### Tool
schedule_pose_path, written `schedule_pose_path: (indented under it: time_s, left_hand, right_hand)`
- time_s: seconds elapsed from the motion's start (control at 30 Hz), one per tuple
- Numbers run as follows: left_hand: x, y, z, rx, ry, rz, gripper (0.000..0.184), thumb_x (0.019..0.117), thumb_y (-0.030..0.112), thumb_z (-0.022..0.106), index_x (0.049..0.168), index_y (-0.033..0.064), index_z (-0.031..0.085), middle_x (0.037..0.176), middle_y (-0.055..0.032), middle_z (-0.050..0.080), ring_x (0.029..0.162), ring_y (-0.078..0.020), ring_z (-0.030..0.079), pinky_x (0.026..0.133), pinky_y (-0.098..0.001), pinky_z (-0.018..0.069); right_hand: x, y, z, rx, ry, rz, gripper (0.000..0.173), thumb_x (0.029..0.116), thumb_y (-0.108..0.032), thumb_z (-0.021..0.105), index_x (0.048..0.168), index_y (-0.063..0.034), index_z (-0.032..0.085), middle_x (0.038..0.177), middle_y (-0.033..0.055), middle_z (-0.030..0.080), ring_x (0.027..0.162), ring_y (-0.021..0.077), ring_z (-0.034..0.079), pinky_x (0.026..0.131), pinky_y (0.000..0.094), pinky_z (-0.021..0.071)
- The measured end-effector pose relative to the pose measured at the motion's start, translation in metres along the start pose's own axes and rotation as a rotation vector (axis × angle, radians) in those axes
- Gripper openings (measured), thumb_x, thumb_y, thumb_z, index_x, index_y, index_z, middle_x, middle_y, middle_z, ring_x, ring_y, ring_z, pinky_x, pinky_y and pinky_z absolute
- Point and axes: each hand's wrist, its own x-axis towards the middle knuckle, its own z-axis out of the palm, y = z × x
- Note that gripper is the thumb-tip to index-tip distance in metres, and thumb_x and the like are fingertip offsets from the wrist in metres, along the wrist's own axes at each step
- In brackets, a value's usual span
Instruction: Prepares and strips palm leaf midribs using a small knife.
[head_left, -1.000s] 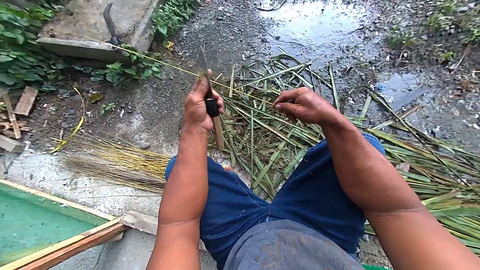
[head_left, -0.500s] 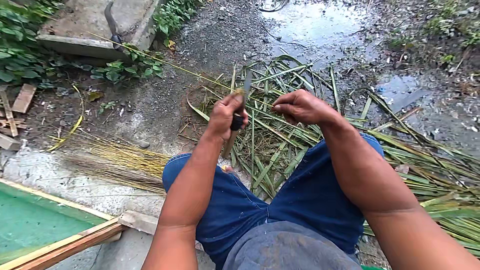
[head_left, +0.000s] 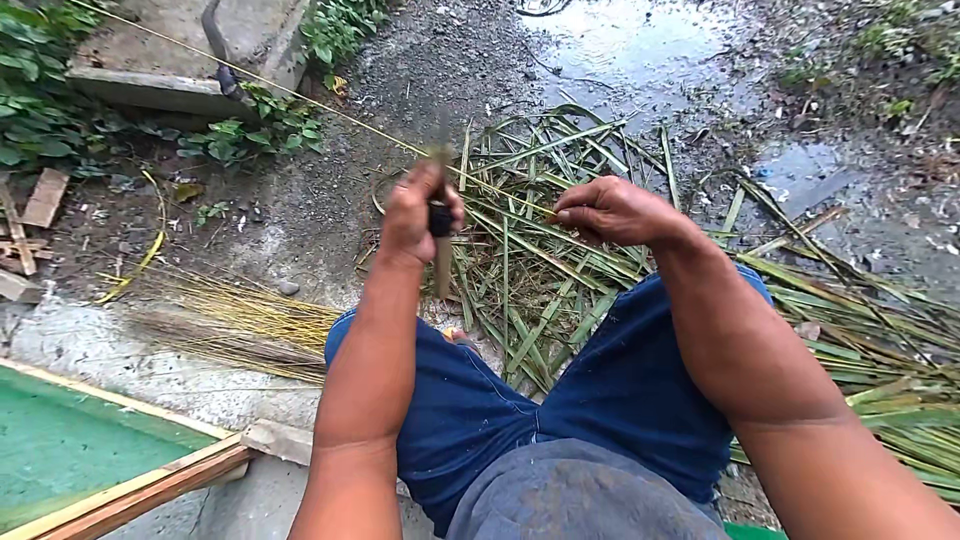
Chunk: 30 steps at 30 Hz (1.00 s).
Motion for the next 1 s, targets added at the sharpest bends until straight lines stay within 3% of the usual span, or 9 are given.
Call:
schedule_pose_path:
  time_s: [0.07,0.17,0.27,0.3,0.4,0.53,0.63,0.8,1.0]
  left_hand:
    - [0.006,0.020,-0.025,-0.092,0.107,0.103,0.034,0.1129,0.036,0.029,0.128,0.0250,0.058,0.064,0.0080,0.057,0.051,-0.0059,0.057,0.048,-0.0226,0.0528]
    - [0.006,0.040,-0.054,-0.230,0.261,0.232,0.035,0.1128,0.040,0.030,0.119,0.0255,0.061,0.063,0.0081,0.055,0.050,-0.0057,0.055,0.047,-0.0223,0.0511]
    - [0.007,0.043,-0.065,-0.347,0.423,0.288,0.035,0.1109,0.041,0.040,0.093,0.0193,0.060,0.061,0.0041,0.055,0.049,-0.0090,0.056,0.047,-0.0248,0.0516]
    - [0.008,0.039,-0.063,-0.354,0.457,0.281,0.034,0.1111,0.041,0.038,0.096,0.0193,0.059,0.062,0.0043,0.055,0.050,-0.0088,0.056,0.047,-0.0248,0.0518]
    - [0.004,0.014,-0.032,-0.161,0.392,0.178,0.035,0.1129,0.041,0.027,0.123,0.0221,0.055,0.068,0.0065,0.058,0.055,-0.0069,0.059,0.051,-0.0240,0.0532]
    - [-0.007,-0.026,0.024,0.122,0.017,0.050,0.030,0.1112,0.025,0.038,0.136,0.0130,0.052,0.069,0.0009,0.062,0.055,-0.0113,0.063,0.050,-0.0280,0.0581]
    - [-0.007,-0.037,0.035,0.093,-0.108,-0.042,0.027,0.1102,0.020,0.042,0.126,0.0054,0.058,0.066,-0.0018,0.064,0.054,-0.0116,0.064,0.051,-0.0273,0.0584]
    - [0.003,-0.029,0.029,0.018,0.004,-0.021,0.033,0.1125,0.028,0.038,0.135,0.0111,0.056,0.063,0.0001,0.060,0.051,-0.0111,0.063,0.047,-0.0267,0.0564]
    - [-0.005,-0.053,0.069,0.161,-0.155,-0.171,0.030,0.1099,0.020,0.046,0.134,0.0083,0.059,0.071,-0.0037,0.065,0.053,-0.0116,0.063,0.047,-0.0264,0.0555]
  right_hand:
    - [-0.005,0.002,-0.006,-0.033,0.000,-0.006,0.024,0.1060,-0.013,0.051,0.104,-0.0039,0.073,0.071,-0.0014,0.062,0.051,0.0022,0.050,0.049,0.0216,0.0460]
    - [-0.013,0.003,-0.017,-0.062,0.036,0.069,0.024,0.1061,-0.015,0.052,0.105,-0.0056,0.073,0.068,-0.0013,0.060,0.048,0.0036,0.047,0.047,0.0237,0.0439]
    - [-0.018,0.006,-0.025,-0.076,0.123,0.156,0.022,0.1053,-0.016,0.054,0.106,-0.0052,0.073,0.066,0.0004,0.059,0.049,0.0063,0.048,0.049,0.0268,0.0457]
    - [-0.018,0.007,-0.025,-0.070,0.157,0.173,0.021,0.1044,-0.016,0.056,0.105,-0.0054,0.073,0.066,0.0001,0.060,0.049,0.0061,0.049,0.050,0.0266,0.0464]
    - [-0.012,0.006,-0.018,-0.039,0.184,0.208,0.020,0.1046,-0.016,0.056,0.106,-0.0049,0.073,0.068,0.0009,0.061,0.051,0.0069,0.051,0.053,0.0278,0.0483]
    - [-0.002,0.003,-0.004,0.002,0.145,0.168,0.022,0.1051,-0.016,0.054,0.107,-0.0040,0.072,0.069,0.0011,0.061,0.051,0.0066,0.050,0.052,0.0276,0.0482]
    - [-0.001,0.004,0.001,0.009,0.106,0.147,0.023,0.1051,-0.018,0.055,0.106,-0.0044,0.073,0.067,0.0008,0.061,0.051,0.0063,0.052,0.053,0.0278,0.0497]
    - [-0.006,0.007,-0.001,0.035,0.128,0.139,0.025,0.1057,-0.018,0.053,0.104,-0.0039,0.073,0.066,0.0002,0.060,0.050,0.0063,0.052,0.052,0.0276,0.0492]
    - [0.000,0.006,0.006,0.061,0.110,0.134,0.028,0.1084,-0.016,0.048,0.104,-0.0011,0.071,0.070,0.0011,0.061,0.049,0.0049,0.050,0.049,0.0239,0.0466]
